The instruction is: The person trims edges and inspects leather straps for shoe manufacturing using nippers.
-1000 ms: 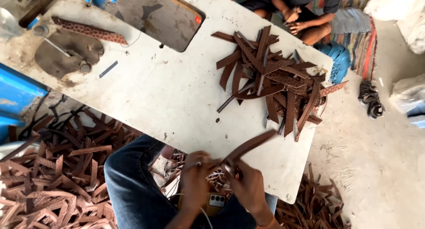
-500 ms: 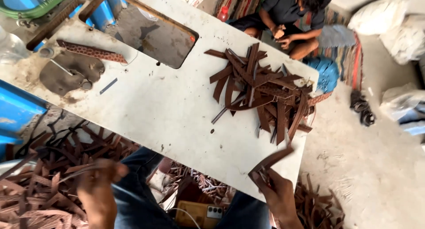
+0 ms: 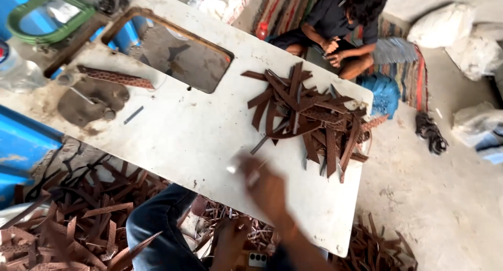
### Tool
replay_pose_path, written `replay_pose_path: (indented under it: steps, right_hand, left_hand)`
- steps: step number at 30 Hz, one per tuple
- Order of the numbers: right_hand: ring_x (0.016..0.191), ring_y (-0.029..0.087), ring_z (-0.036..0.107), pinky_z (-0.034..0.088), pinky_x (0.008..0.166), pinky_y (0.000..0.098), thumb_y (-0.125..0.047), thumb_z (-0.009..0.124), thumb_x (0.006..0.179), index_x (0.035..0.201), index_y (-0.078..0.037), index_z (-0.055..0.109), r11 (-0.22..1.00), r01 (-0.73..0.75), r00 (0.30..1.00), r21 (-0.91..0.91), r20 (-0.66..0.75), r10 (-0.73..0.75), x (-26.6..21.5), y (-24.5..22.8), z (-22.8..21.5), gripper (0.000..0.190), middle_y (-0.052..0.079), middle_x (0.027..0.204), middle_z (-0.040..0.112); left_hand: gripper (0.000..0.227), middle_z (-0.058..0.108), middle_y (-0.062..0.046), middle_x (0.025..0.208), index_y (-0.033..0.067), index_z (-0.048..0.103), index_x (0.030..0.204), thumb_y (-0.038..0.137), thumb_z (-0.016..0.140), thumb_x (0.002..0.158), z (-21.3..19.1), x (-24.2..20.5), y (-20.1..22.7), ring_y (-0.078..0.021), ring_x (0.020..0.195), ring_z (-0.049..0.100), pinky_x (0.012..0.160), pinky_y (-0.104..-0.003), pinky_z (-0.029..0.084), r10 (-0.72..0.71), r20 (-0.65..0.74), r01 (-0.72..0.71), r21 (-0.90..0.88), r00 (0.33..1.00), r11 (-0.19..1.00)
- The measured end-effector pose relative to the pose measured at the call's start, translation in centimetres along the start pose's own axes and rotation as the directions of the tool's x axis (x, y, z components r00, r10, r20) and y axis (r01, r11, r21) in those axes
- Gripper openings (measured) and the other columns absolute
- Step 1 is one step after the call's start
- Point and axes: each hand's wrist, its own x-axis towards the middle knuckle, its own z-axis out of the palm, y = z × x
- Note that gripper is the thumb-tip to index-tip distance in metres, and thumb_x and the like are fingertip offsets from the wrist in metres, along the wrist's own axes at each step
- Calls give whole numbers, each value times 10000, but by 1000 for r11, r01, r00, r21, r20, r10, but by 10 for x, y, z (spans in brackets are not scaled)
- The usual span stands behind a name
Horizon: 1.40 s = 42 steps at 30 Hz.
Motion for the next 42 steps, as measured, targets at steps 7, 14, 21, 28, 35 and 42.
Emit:
replay_pose_path:
  steps: [7,14,21,28,35,42]
  right_hand:
    - [780,302,723,560,624,383,-33,739,788,1196,-126,731,891,54,889,-451,-384,-249,54,110,-24,418,138,1053,754]
    - [776,245,743,568,649,363,45,642,876,1127,-65,720,971,232,961,-49,-144,-237,-16,-16,-124,284,107,970,745]
    - [790,221,765,593,659,335,50,684,800,1131,-76,739,977,209,975,-51,84,-204,-17,-31,-132,359,86,1002,768]
    - [748,194,773,613,612,309,-141,772,880,1136,-119,760,993,-118,986,-12,-121,116,-45,18,-69,257,51,1131,767]
    - [814,258,762,601,673,335,-165,836,784,1074,-91,756,982,-175,970,-68,-185,160,-68,36,-37,310,76,1094,737]
    - [798,257,753,599,692,344,-215,833,824,1051,-96,758,977,-198,975,-78,-116,189,-68,81,-31,267,50,1077,739]
  left_hand:
    - [212,728,-105,767,12,786,1102,182,723,991,-18,13,90,-145,684,681,617,-285,547,-545,223,587,-362,808,724]
    - [266,707,-117,1058,50,688,1179,187,673,951,-96,75,228,-136,777,718,598,-323,591,-124,-180,114,-66,976,991]
    - [303,777,-102,761,31,729,1136,284,608,1024,-79,101,234,-166,532,643,494,-314,494,-127,320,209,-239,939,948]
    - [370,827,-122,893,-15,641,1129,289,437,1076,-51,108,169,-181,606,730,586,-306,625,-364,284,436,-774,887,459]
    - [466,764,-158,830,47,679,997,416,433,1143,-56,96,182,-270,678,722,627,-367,600,-488,262,277,566,833,776]
    - [220,673,-146,1155,28,671,1142,172,556,1022,-54,115,142,-314,908,713,760,-425,624,71,98,-104,393,993,914]
